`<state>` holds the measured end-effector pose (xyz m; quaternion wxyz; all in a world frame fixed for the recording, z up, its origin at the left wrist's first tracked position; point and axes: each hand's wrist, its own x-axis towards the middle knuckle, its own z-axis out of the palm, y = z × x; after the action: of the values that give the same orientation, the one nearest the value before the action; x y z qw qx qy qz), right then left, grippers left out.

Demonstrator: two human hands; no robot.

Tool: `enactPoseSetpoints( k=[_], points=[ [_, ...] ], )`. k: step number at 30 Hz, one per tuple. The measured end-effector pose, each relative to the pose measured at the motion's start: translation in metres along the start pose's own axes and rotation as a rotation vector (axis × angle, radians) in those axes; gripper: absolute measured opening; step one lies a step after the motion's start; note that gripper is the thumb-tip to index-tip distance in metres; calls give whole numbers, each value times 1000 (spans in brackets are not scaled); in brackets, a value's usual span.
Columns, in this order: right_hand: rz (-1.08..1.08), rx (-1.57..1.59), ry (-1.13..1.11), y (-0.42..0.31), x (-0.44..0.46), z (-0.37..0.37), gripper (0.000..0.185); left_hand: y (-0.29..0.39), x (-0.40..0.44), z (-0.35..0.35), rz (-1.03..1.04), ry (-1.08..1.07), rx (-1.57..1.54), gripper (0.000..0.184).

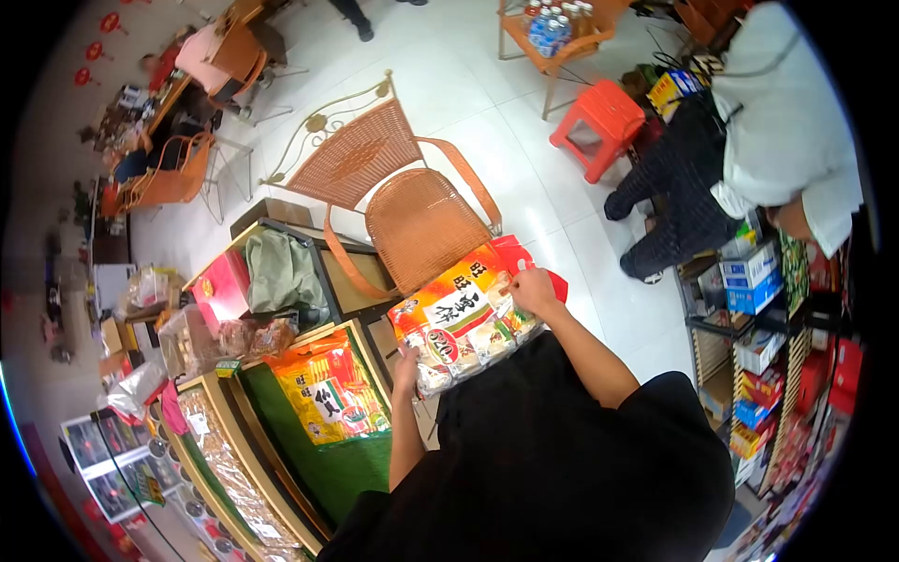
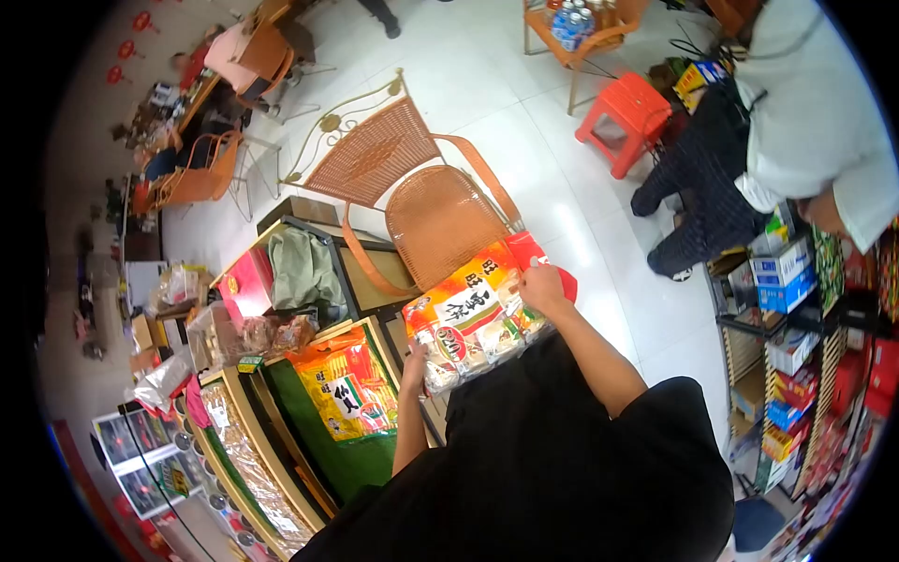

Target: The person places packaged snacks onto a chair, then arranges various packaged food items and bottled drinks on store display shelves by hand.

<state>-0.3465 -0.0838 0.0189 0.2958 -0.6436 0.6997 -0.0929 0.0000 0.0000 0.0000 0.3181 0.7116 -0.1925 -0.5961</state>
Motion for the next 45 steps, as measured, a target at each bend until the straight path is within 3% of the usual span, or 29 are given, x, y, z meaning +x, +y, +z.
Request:
enactPoseSetpoints(
  k=[3,6,8,11,13,14,15,17,20,22,23,25,26,27,29,31,32,33,35,36,37,38,39,40,41,42,43,44,45],
  points=[
    [74,-47,-105,6,14,-9,15,6,-6,25,-187,-116,-38,40],
    [50,-86,-116,-11,81,6,21,51,29,28,-20,-245,-47,42],
    [228,-140,-265,-13,103,1,31,48,60,43,-37,-259,-27,44],
    [350,-63,-204,-32,140,20,39,88,127,32,70,-270,92,45],
    [434,-94,-172,-50,158,34,46,124,152,20,-166,-304,248,48],
    [432,-126,-67,-46,171,48,41,126,175,17,-194,-396,9,49],
    [402,-111,-80,-67,183,43,35,142,191,7,-61,-406,23,51],
    [405,-98,-100,-93,200,31,28,141,239,-9,93,-285,245,53],
    [325,-20,-32,-121,232,39,21,172,265,-18,-12,-282,160,49],
    [346,-21,-18,-141,259,40,20,207,273,-16,40,-108,481,48],
    [386,-31,-46,-142,273,43,21,225,276,-16,-71,-144,497,55],
    [316,-69,-146,-147,292,44,27,212,303,-15,-24,-207,278,66],
    [246,-66,-217,-145,303,49,29,204,320,-10,-36,-40,550,77],
    [179,-54,-290,-134,312,65,32,185,331,-3,-40,-62,564,77],
    [25,187,-326,-124,315,87,33,146,344,10,3,76,1012,83],
    [294,536,-491,-135,301,101,33,146,338,12,-81,-35,1016,82],
    [153,415,-344,-150,298,101,31,151,344,11,-89,-149,1091,79],
    [391,511,-358,-172,276,80,21,133,346,16,-116,-279,1159,77],
    [188,442,-218,-130,254,137,24,114,351,23,47,-432,1086,62],
    [247,523,-287,-133,233,135,26,89,360,20,229,-550,1148,42],
    [508,681,-321,-150,213,107,25,73,368,20,423,-673,1196,32],
    [422,642,-392,-127,198,118,25,74,359,27,285,-584,1198,30],
    [435,640,-381,-91,175,157,26,72,359,26,297,-831,1315,36],
    [664,739,-384,-93,157,139,27,98,331,36,144,-803,1249,33],
    [672,672,-358,-81,144,132,31,76,362,37,417,-1146,1431,33],
    [782,737,-293,-78,123,128,31,81,345,36,15,-915,1253,34],
    [827,697,-314,-68,114,114,30,72,358,43,195,-1095,1333,35],
    [870,746,-241,-56,104,108,30,100,332,61,-58,-914,1300,36],
    [888,824,-173,-54,86,100,30,92,333,61,-18,-918,1309,36]
  ],
)
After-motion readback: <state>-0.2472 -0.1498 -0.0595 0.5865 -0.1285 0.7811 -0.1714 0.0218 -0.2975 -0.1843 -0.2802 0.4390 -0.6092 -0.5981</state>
